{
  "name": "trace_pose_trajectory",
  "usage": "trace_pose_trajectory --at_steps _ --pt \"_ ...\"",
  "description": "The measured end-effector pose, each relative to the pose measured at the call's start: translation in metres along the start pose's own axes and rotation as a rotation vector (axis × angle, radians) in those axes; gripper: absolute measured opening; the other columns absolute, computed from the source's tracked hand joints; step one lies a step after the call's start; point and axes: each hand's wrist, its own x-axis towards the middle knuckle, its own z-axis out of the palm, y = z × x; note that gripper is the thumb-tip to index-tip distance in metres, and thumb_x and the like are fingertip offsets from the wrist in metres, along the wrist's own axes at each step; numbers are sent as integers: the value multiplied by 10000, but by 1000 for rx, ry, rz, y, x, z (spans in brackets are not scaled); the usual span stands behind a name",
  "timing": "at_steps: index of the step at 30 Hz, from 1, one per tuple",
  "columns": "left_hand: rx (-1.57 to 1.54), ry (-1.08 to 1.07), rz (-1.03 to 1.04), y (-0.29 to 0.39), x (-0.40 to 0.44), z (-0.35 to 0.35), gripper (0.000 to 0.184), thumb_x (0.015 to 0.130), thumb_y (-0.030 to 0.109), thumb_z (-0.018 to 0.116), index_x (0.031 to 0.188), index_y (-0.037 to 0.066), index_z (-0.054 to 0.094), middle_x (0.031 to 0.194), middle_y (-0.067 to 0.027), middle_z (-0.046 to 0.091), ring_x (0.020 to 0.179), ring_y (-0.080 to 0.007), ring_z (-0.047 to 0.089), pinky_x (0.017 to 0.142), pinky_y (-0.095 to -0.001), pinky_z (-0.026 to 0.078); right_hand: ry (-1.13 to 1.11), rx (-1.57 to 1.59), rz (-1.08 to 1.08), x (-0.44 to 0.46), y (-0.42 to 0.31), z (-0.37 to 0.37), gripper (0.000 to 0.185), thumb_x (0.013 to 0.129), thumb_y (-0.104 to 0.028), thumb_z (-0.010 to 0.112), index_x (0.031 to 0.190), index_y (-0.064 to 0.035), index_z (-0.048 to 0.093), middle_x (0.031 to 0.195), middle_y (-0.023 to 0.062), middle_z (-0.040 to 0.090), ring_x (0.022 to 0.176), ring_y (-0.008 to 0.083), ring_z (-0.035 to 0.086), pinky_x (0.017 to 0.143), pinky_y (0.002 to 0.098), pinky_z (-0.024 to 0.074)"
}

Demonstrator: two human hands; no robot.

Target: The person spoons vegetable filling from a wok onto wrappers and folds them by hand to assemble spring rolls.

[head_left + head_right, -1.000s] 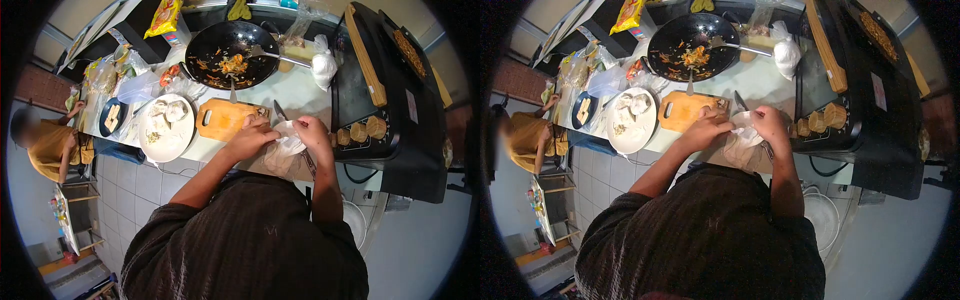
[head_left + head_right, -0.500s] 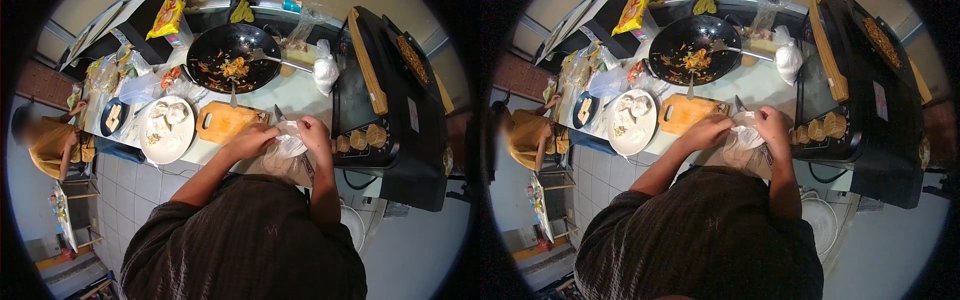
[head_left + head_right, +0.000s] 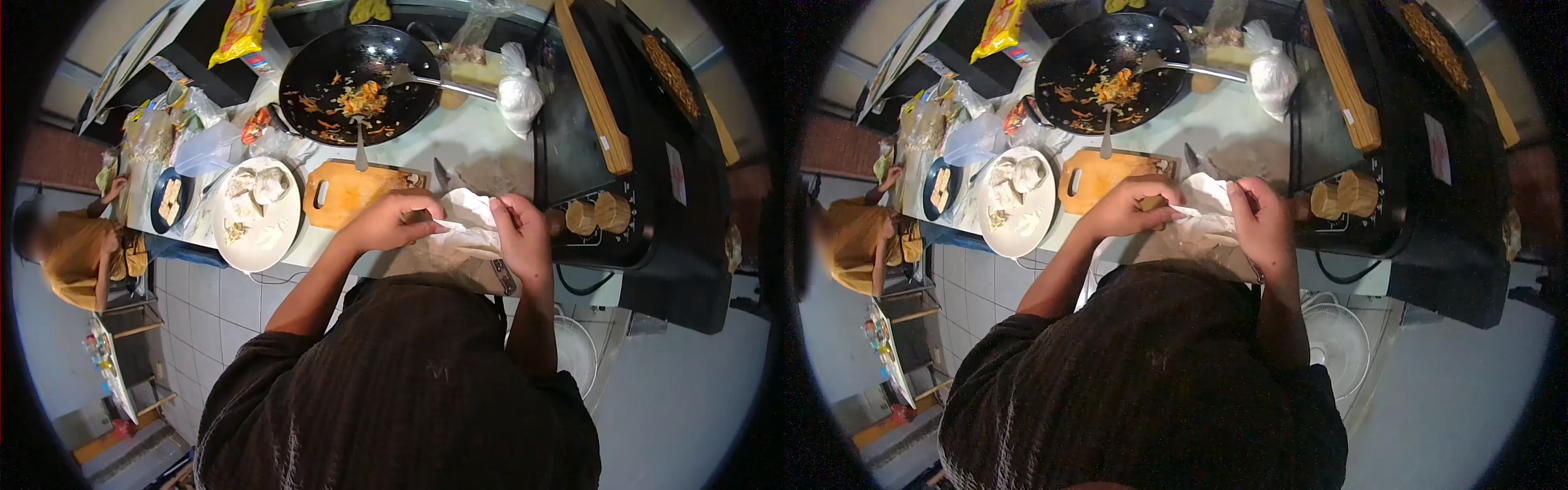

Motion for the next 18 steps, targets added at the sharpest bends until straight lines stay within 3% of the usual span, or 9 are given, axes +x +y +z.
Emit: trace_pose_trajectory --at_steps 1,3,9,11,14,18 --pt "-5 -16 1 3 0 0 107 880 37 713 961 45 644 998 -70 680 920 -193 631 827 -318 494 30 49 -9 -3 -7 1 186 965 -180 631 939 3 648 696 20 605 666 68 538 611 263 438" --pt "76 75 244 7 1 0 93 887 37 706 958 40 645 1018 -78 684 956 -198 636 863 -324 492 73 94 -12 -7 -15 -1 181 965 -178 635 942 0 648 690 10 598 657 61 533 605 253 434" --pt "51 135 319 29 1 -1 90 912 44 668 960 43 593 1137 -107 671 1116 -239 616 961 -360 466 191 47 -206 -8 -35 -2 172 965 -168 639 945 3 648 719 28 639 651 65 572 592 246 450" --pt "195 140 396 31 3 -2 104 895 35 675 943 51 585 1167 -112 658 1136 -274 609 963 -374 466 227 46 -295 -7 -36 -1 161 963 -152 638 951 8 648 753 45 667 666 80 609 604 254 471" --pt "282 123 417 29 3 -1 109 895 69 668 966 51 587 1181 -115 632 1098 -318 612 924 -385 484 281 76 -260 -7 -34 2 153 962 -140 637 949 11 648 780 66 678 695 97 630 626 259 483" --pt "338 93 367 8 3 9 132 874 55 690 964 61 593 1175 -107 629 1074 -315 615 894 -375 496 313 89 -232 -1 5 5 135 952 -121 641 962 13 646 822 96 678 718 138 641 650 269 487"
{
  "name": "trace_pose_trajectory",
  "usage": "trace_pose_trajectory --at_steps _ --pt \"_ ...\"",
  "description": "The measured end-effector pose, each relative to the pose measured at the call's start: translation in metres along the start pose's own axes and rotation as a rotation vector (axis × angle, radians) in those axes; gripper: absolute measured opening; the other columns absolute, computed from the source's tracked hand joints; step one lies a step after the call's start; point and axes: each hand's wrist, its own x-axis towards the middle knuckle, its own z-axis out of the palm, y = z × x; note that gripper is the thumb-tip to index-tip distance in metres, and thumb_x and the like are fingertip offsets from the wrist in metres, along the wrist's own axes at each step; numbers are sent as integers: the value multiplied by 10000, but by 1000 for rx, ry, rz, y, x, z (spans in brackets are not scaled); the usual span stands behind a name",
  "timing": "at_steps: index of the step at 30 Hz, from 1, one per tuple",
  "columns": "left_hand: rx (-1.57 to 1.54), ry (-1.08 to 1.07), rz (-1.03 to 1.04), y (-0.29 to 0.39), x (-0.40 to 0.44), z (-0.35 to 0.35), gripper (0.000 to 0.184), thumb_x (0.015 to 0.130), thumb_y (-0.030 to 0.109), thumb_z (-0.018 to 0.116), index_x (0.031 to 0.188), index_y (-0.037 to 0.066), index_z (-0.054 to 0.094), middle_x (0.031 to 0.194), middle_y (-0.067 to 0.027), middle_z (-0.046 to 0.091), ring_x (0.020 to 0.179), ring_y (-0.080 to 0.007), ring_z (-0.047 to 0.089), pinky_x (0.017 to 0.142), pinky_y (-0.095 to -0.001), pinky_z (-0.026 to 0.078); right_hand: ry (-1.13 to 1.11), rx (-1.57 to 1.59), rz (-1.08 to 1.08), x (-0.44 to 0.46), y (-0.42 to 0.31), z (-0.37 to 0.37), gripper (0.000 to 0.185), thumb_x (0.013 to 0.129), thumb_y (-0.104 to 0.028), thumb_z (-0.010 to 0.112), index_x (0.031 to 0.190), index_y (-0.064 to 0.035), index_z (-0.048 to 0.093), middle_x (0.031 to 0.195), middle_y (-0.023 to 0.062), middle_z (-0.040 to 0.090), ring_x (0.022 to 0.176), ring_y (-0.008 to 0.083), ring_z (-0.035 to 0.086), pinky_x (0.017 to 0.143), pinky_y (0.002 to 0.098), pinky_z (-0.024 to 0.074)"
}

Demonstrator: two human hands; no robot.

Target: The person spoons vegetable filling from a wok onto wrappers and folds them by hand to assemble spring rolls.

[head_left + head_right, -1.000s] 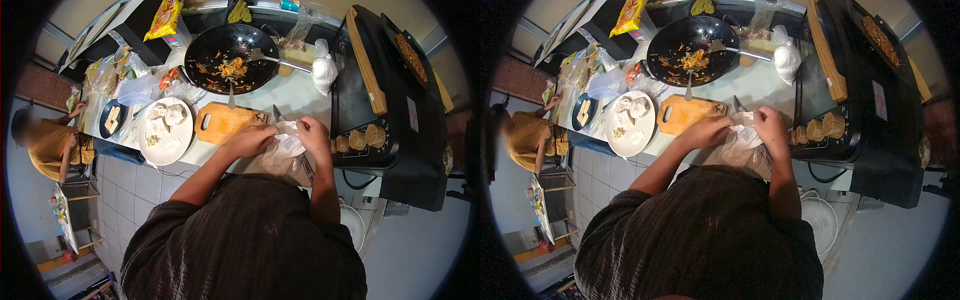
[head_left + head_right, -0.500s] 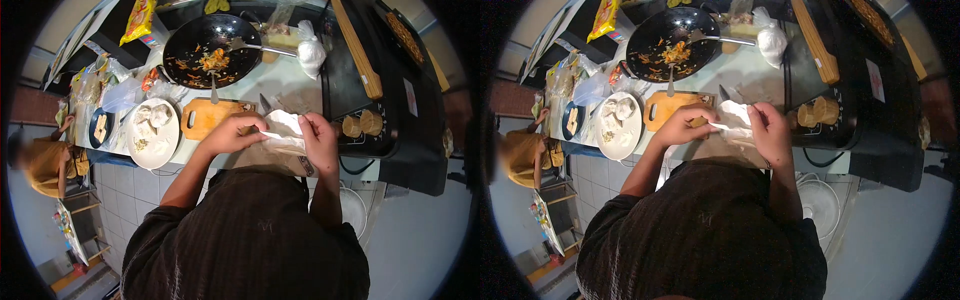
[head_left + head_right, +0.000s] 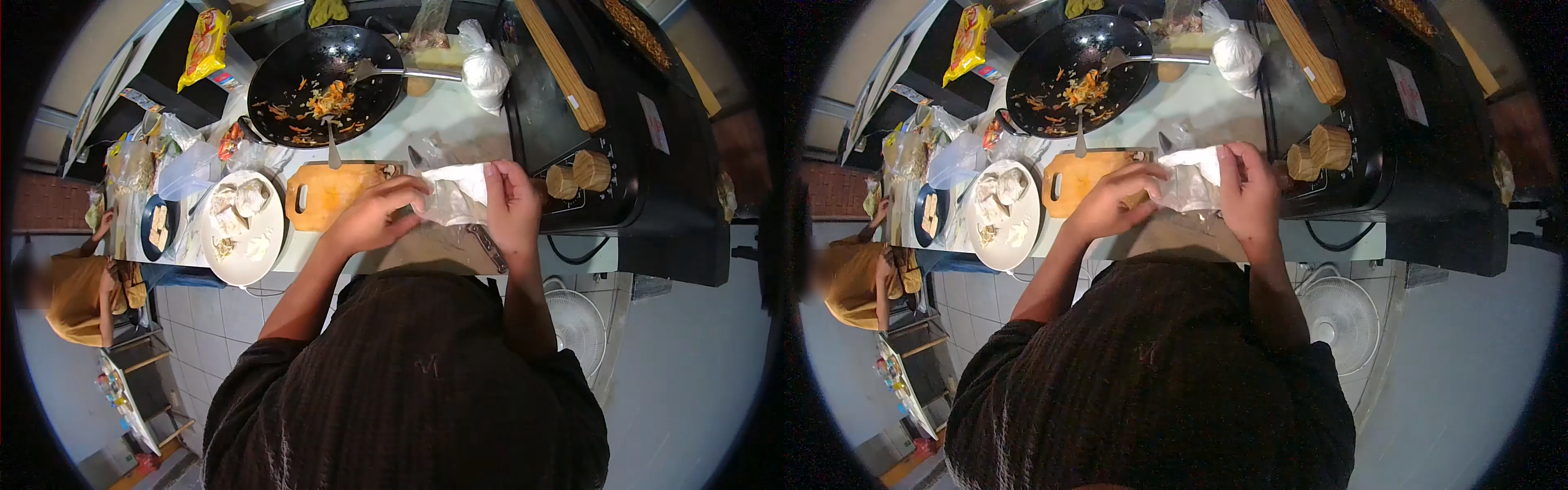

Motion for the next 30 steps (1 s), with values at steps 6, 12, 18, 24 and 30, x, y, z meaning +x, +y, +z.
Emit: trace_pose_trajectory --at_steps 6,12,18,24,30 --pt "-308 230 -143 -17 -17 34 138 894 10 699 988 22 598 997 -74 653 971 -153 629 854 -267 499 -124 -183 -122 -24 -6 -8 138 933 -104 651 986 22 638 878 131 671 737 193 638 684 309 497" --pt "-687 439 -232 -26 -11 47 340 877 -105 660 1147 40 514 1033 -33 606 953 -104 630 836 -255 506 -206 -142 57 -44 3 0 165 942 -133 639 1047 -5 645 876 135 673 738 212 645 687 320 510" --pt "-800 466 -328 -21 -10 51 422 862 -141 643 1197 58 480 1144 -51 527 973 -131 614 879 -273 516 -205 -198 -18 -53 -3 12 249 911 -126 656 1135 -20 628 936 155 671 837 248 675 763 353 530" --pt "-777 340 -352 -35 -13 55 386 867 -117 660 1182 57 520 1076 -36 568 932 -113 607 854 -255 519 -219 -231 -127 -50 18 21 230 913 -100 669 1117 5 652 920 111 684 739 155 637 672 277 513" --pt "-757 309 -399 -37 -18 50 260 895 -81 657 1109 41 573 970 -11 615 895 -72 601 812 -229 513 -189 -54 144 -48 29 21 172 927 -146 640 997 11 655 759 119 666 655 155 631 620 300 493"
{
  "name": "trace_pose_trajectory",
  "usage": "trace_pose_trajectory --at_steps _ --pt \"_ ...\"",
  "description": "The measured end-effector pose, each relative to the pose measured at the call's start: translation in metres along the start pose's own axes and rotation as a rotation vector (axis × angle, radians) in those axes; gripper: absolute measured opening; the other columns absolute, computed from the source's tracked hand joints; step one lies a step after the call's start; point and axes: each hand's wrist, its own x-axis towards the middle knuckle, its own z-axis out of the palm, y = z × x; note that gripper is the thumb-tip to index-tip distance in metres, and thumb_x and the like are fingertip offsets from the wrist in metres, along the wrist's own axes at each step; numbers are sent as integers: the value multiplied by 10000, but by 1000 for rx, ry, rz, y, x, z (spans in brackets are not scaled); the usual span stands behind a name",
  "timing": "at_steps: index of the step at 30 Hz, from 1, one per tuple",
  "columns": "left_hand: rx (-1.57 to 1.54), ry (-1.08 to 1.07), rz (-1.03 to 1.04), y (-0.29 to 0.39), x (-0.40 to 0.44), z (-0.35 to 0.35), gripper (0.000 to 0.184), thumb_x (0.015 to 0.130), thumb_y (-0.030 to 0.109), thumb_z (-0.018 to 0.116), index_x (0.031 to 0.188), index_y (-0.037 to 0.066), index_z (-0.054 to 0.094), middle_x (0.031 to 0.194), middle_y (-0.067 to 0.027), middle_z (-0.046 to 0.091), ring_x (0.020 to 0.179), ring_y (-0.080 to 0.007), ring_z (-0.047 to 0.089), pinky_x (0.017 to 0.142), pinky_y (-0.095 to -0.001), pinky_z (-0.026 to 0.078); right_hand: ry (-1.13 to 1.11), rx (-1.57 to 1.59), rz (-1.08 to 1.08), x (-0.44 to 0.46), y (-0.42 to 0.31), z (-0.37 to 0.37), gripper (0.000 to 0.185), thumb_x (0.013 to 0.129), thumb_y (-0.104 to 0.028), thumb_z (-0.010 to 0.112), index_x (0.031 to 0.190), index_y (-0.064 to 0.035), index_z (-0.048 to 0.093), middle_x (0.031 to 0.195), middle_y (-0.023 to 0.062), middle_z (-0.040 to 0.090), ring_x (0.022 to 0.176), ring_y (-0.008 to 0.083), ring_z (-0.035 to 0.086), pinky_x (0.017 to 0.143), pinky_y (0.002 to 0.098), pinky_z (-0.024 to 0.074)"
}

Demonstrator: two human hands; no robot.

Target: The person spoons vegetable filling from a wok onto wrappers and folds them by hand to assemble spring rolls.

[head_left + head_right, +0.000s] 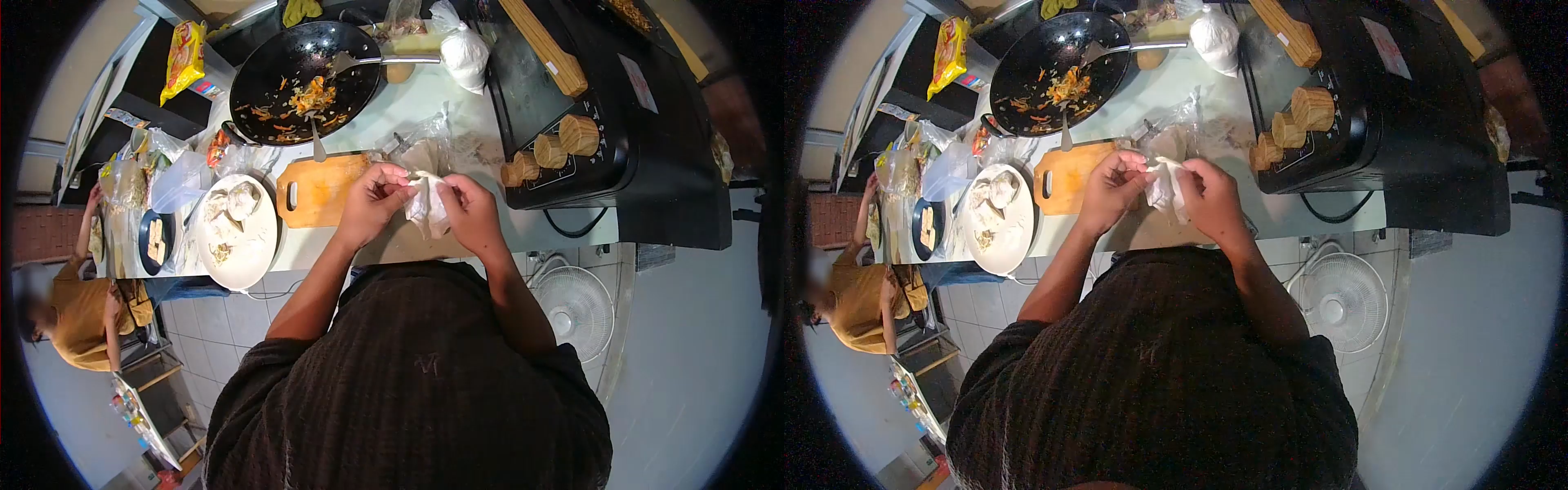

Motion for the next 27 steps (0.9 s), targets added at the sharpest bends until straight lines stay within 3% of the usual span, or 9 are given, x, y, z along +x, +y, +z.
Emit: trace_pose_trajectory --at_steps 5,11,13,14,16,19,23,25,27 --pt "42 34 -53 5 -4 -1 217 897 -52 673 1077 40 593 939 -2 618 868 -69 596 783 -223 511 127 42 52 1 4 3 171 947 -161 627 965 8 647 718 79 648 647 94 585 590 283 462" --pt "197 -24 -207 22 -1 4 227 953 208 672 1092 39 611 862 -7 615 803 -70 582 716 -223 486 89 -7 -25 -2 -8 7 176 944 -162 640 944 13 639 741 100 652 651 127 603 596 302 471" --pt "73 -28 -594 21 4 -2 319 964 331 639 1107 47 612 866 -21 621 751 -95 577 686 -244 479 65 -27 -48 -2 -10 7 172 940 -158 645 939 14 637 749 114 655 648 153 614 601 313 478" --pt "72 -26 -592 21 5 0 319 964 331 639 1107 47 612 866 -21 621 751 -95 577 686 -244 479 70 -51 -93 -1 -10 7 167 933 -155 653 938 11 639 754 126 656 647 184 622 607 324 484" --pt "-364 48 -696 21 9 10 309 961 325 634 1114 58 608 851 -16 611 708 -119 567 668 -262 482 74 -75 -139 -1 -10 5 162 927 -152 661 938 8 640 759 137 656 646 216 630 612 335 491" --pt "-589 267 -639 10 18 16 257 961 282 633 1102 70 599 867 -1 597 698 -120 565 658 -265 481 40 -140 -203 -3 -9 2 158 914 -154 677 940 -2 645 771 140 662 652 243 635 614 343 494" --pt "-472 38 -483 -1 28 2 204 962 250 636 1068 81 594 894 4 589 737 -107 576 681 -265 486 7 -176 -116 -4 -9 -1 157 910 -159 684 952 -12 651 785 138 668 672 251 644 623 346 499" --pt "-373 251 -446 11 28 16 148 964 219 633 1045 100 594 913 14 585 771 -99 567 688 -266 481 10 -165 -118 -3 -10 -2 159 909 -161 685 956 -13 652 788 137 669 678 255 647 624 348 501" --pt "-332 243 -411 20 27 24 135 961 211 636 1040 110 594 912 16 583 777 -100 560 692 -262 476 3 -176 -89 -1 -12 -3 163 905 -162 689 965 -15 652 811 139 671 709 252 657 643 346 505"
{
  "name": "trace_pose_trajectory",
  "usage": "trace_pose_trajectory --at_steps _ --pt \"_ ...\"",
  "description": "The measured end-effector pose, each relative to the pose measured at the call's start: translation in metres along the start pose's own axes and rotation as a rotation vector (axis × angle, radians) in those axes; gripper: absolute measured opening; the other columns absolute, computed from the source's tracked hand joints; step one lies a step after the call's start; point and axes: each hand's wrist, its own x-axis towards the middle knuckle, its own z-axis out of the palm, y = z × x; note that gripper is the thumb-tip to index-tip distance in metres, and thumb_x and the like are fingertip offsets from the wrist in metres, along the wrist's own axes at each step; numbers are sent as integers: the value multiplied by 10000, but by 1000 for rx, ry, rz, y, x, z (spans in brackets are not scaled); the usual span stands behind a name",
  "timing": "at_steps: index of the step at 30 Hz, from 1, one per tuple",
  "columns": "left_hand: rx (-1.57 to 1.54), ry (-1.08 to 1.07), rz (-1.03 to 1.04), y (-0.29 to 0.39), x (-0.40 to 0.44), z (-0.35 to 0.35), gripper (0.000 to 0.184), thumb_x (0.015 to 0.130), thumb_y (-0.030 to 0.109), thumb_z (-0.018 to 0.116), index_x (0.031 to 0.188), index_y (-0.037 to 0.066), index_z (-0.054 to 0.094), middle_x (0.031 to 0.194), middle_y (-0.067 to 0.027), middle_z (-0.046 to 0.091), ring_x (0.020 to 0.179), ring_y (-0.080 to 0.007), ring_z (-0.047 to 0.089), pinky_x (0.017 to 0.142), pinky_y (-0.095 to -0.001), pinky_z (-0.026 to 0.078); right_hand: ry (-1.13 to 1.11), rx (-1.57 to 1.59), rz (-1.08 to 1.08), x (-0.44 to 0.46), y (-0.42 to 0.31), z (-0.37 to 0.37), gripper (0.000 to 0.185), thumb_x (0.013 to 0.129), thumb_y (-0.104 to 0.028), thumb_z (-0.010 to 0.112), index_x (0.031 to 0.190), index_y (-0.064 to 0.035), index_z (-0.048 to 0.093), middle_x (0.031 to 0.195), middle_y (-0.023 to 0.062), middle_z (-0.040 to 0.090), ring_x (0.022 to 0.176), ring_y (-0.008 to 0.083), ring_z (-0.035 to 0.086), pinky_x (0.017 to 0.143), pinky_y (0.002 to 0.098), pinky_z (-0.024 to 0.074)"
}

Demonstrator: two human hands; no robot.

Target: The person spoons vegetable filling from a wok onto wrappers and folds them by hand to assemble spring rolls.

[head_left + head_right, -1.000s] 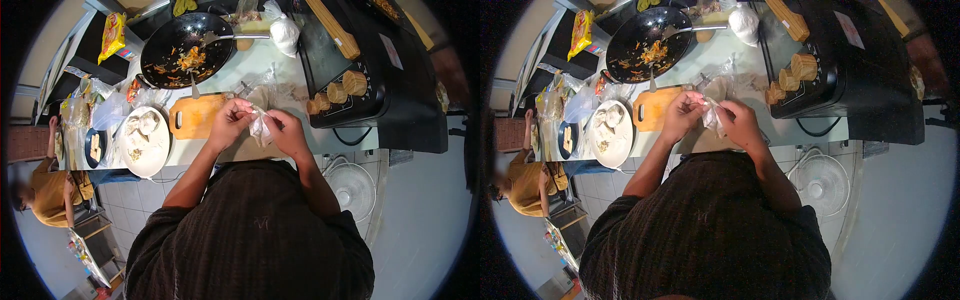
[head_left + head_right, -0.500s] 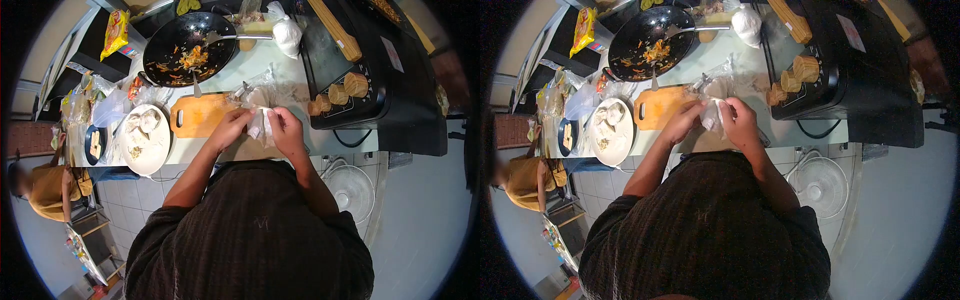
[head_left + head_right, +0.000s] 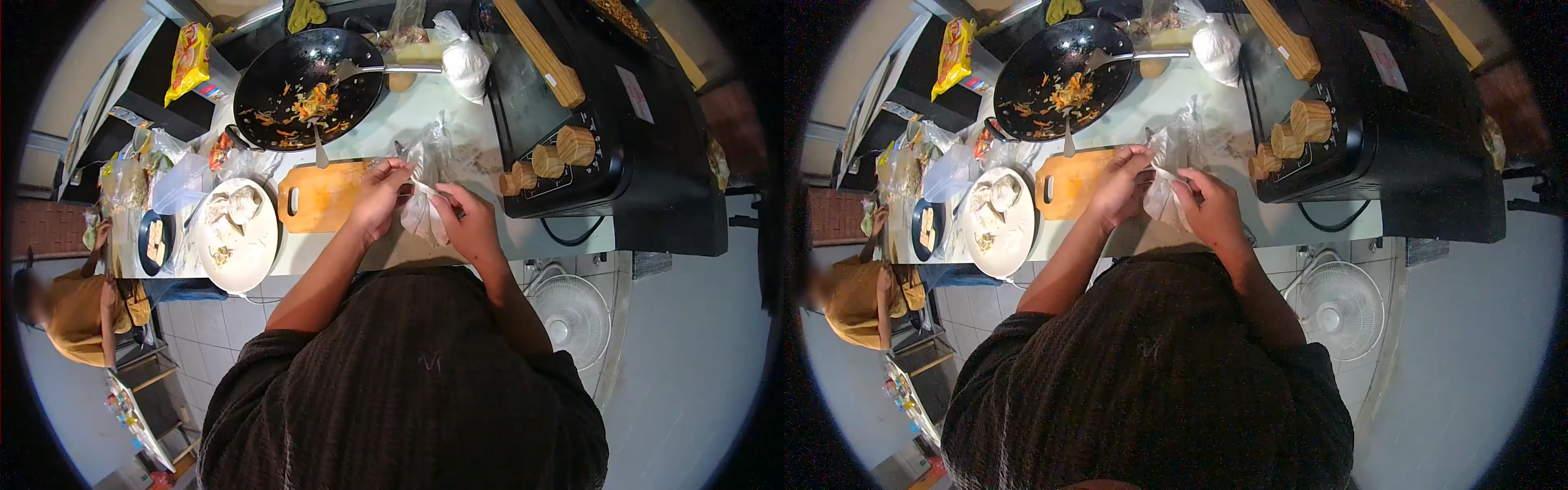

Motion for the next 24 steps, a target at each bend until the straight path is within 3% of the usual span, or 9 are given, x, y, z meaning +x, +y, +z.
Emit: trace_pose_trajectory --at_steps 4,7,9,10,14,17,24 --pt "251 -77 125 1 4 0 133 969 226 623 1053 127 593 924 23 584 804 -105 552 715 -265 464 34 -92 -141 6 12 0 164 910 -161 679 962 -9 647 835 147 669 716 253 652 649 345 501" --pt "100 -124 33 9 0 8 169 983 258 596 1093 130 597 948 10 594 846 -109 556 743 -275 458 79 -16 -100 8 21 3 160 932 -165 648 959 -8 631 822 116 649 704 189 615 641 321 480" --pt "131 -171 -5 9 6 3 203 990 277 580 1128 128 592 959 1 598 863 -114 556 749 -277 457 55 247 160 8 34 8 165 964 -173 606 950 -8 611 781 64 607 699 115 545 631 294 450" --pt "162 -220 -42 9 9 0 237 997 295 565 1162 127 588 970 -7 602 880 -118 557 755 -279 455 55 248 159 9 35 8 165 964 -173 606 950 -8 611 781 64 607 699 115 545 631 294 450" --pt "402 -210 105 3 11 1 344 924 121 680 1240 100 547 1001 -36 617 919 -126 563 782 -277 468 41 351 169 12 38 11 186 989 -184 577 936 -6 589 765 32 578 732 73 502 650 275 436" --pt "308 -255 90 1 17 -3 392 884 19 709 1235 97 552 1007 -24 620 919 -106 562 790 -257 467 48 374 185 14 42 12 192 985 -182 585 922 -1 580 771 35 591 738 74 511 660 276 443" --pt "321 -411 196 -7 31 -15 358 891 -9 693 1207 99 564 1001 -4 620 891 -81 563 795 -225 461 135 407 54 17 31 21 187 934 -174 675 999 -1 646 811 49 639 720 82 539 648 260 453"
